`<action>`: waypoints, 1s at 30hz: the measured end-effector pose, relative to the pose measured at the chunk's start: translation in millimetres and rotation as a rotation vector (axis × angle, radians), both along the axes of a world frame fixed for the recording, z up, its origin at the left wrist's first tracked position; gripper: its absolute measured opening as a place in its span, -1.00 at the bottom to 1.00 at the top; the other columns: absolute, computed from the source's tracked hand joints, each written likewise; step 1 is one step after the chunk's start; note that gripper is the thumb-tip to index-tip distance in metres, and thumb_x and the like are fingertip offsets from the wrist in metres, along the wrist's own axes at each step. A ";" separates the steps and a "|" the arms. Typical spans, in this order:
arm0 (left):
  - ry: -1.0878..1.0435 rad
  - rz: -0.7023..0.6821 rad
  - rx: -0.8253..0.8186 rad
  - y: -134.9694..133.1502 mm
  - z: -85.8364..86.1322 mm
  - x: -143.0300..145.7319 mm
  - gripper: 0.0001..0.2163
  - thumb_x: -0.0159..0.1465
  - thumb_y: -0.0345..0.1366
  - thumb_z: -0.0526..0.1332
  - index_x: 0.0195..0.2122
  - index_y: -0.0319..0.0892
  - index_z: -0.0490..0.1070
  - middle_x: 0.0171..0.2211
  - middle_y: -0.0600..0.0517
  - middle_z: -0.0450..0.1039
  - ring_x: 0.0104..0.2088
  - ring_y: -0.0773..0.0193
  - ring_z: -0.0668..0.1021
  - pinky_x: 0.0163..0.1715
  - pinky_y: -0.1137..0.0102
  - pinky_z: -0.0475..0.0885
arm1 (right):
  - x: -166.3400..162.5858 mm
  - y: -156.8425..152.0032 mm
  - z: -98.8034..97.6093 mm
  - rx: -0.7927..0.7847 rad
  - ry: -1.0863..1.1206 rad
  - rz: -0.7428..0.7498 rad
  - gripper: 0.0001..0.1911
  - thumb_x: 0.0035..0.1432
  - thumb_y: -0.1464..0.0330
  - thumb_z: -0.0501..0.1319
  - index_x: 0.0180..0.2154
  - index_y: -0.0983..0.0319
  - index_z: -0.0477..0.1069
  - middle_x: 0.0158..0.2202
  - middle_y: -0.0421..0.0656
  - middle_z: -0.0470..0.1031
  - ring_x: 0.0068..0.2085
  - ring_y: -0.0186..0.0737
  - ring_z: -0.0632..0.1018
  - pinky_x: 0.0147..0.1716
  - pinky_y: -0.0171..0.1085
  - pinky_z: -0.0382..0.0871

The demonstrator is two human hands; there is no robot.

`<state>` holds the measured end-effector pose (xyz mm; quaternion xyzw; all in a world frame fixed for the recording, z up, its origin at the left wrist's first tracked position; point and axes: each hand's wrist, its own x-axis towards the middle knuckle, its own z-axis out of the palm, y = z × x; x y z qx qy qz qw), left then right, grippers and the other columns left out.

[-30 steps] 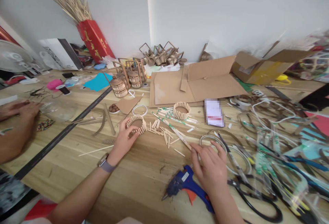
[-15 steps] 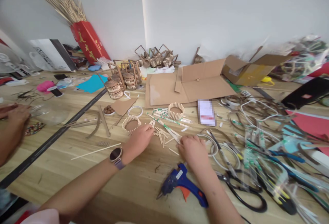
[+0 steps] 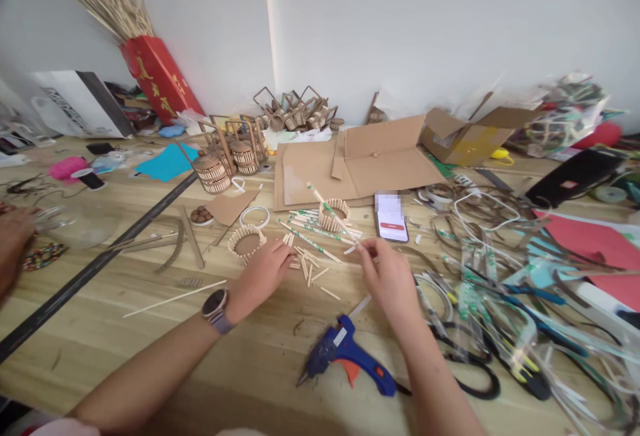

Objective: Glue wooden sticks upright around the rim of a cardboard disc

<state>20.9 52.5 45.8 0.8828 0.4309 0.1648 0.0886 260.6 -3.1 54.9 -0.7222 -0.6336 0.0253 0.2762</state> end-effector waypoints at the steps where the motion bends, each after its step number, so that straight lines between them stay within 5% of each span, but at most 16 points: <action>1: -0.026 -0.012 -0.026 -7.0 1.0 -3.9 -0.84 0.38 -0.46 0.07 -0.26 -0.17 0.42 -0.24 0.00 0.48 -0.19 0.18 0.50 -0.14 0.32 0.41 | 9.1 -5.8 0.0 0.006 0.012 -0.040 -0.73 0.25 0.17 -0.01 -0.29 0.15 0.37 -0.29 0.02 0.61 -0.29 0.06 0.61 -0.31 -0.11 0.40; 7: -0.277 0.020 -0.457 -44.6 -4.3 -23.4 -0.92 0.28 -0.41 0.20 -0.36 -0.17 0.44 -0.41 0.08 0.51 -0.38 0.27 0.52 -0.36 0.42 0.34 | 71.6 -55.6 -21.0 -0.099 -0.015 -0.331 -0.67 0.13 0.06 0.00 -0.40 0.11 0.38 -0.47 0.00 0.55 -0.42 0.14 0.58 -0.48 -0.09 0.34; 10: -0.364 0.011 -0.603 -53.0 -4.2 -19.3 -0.91 0.27 -0.36 0.19 -0.39 -0.17 0.44 -0.45 0.09 0.49 -0.42 0.29 0.49 -0.40 0.44 0.30 | 71.7 -73.1 -21.4 -0.058 -0.123 -0.398 -0.58 0.16 0.06 -0.11 -0.37 0.13 0.40 -0.31 0.14 0.54 -0.25 0.35 0.55 -0.34 0.11 0.33; 12: -0.431 -0.010 -0.673 -55.7 -2.3 -10.5 -0.89 0.26 -0.33 0.20 -0.41 -0.18 0.44 -0.48 0.10 0.47 -0.44 0.32 0.47 -0.42 0.46 0.28 | 50.0 -76.8 -14.0 0.040 -0.167 -0.346 -0.51 0.22 0.05 -0.16 -0.27 0.16 0.44 -0.21 0.14 0.53 -0.15 0.32 0.54 -0.20 0.14 0.34; 16: -0.570 -0.046 -0.733 -61.3 1.5 12.1 -0.86 0.25 -0.29 0.23 -0.44 -0.20 0.42 -0.50 0.12 0.45 -0.46 0.35 0.44 -0.42 0.48 0.28 | -18.9 -73.5 1.8 -0.064 0.304 0.120 -0.70 0.13 0.12 0.13 -0.22 0.12 0.51 -0.35 -0.11 0.61 -0.36 -0.09 0.60 -0.33 -0.21 0.48; 18: -0.594 -0.081 -0.723 -65.0 2.9 20.2 -0.85 0.26 -0.27 0.23 -0.43 -0.21 0.43 -0.49 0.12 0.46 -0.44 0.35 0.45 -0.41 0.49 0.29 | -44.7 -71.8 3.3 -0.160 0.450 0.247 -0.72 0.16 0.19 0.11 -0.24 0.14 0.53 -0.33 -0.13 0.63 -0.32 -0.15 0.61 -0.31 -0.27 0.48; 22: -0.484 -0.170 -0.685 -65.8 2.4 23.6 -0.79 0.36 -0.27 0.14 -0.38 -0.21 0.46 -0.46 0.08 0.50 -0.44 0.34 0.49 -0.42 0.49 0.34 | -53.9 -74.1 -4.4 -0.182 0.555 0.205 -0.69 0.18 0.16 0.08 -0.40 0.18 0.48 -0.54 -0.18 0.52 -0.49 -0.20 0.53 -0.48 -0.31 0.41; 25: -0.277 -0.269 -0.389 -53.8 -6.2 24.7 -0.71 0.44 -0.26 -0.02 -0.20 -0.22 0.49 -0.20 -0.04 0.56 -0.18 0.22 0.55 -0.16 0.37 0.41 | -41.5 -79.1 -11.0 -0.141 0.580 0.113 -0.68 0.16 0.11 0.10 -0.41 0.18 0.45 -0.57 -0.20 0.47 -0.52 -0.21 0.49 -0.51 -0.31 0.39; 28: -0.032 -0.320 -0.041 -36.7 -21.7 34.0 -0.59 0.46 -0.18 -0.08 0.22 -0.30 0.23 0.30 -0.20 0.18 0.29 -0.03 0.23 0.24 0.07 0.15 | -33.2 -83.7 -13.7 -0.091 0.574 0.013 -0.65 0.15 0.06 0.10 -0.42 0.17 0.43 -0.58 -0.20 0.45 -0.53 -0.21 0.48 -0.53 -0.31 0.38; 30: 0.125 -0.357 0.022 -28.2 -32.0 42.1 -0.49 0.45 -0.07 -0.11 0.31 -0.27 0.08 0.38 -0.14 -0.01 0.37 -0.05 0.07 0.29 -0.03 0.03 | -31.7 -86.3 -14.6 -0.072 0.557 -0.014 -0.65 0.14 0.05 0.10 -0.44 0.17 0.43 -0.57 -0.19 0.46 -0.52 -0.21 0.48 -0.52 -0.31 0.38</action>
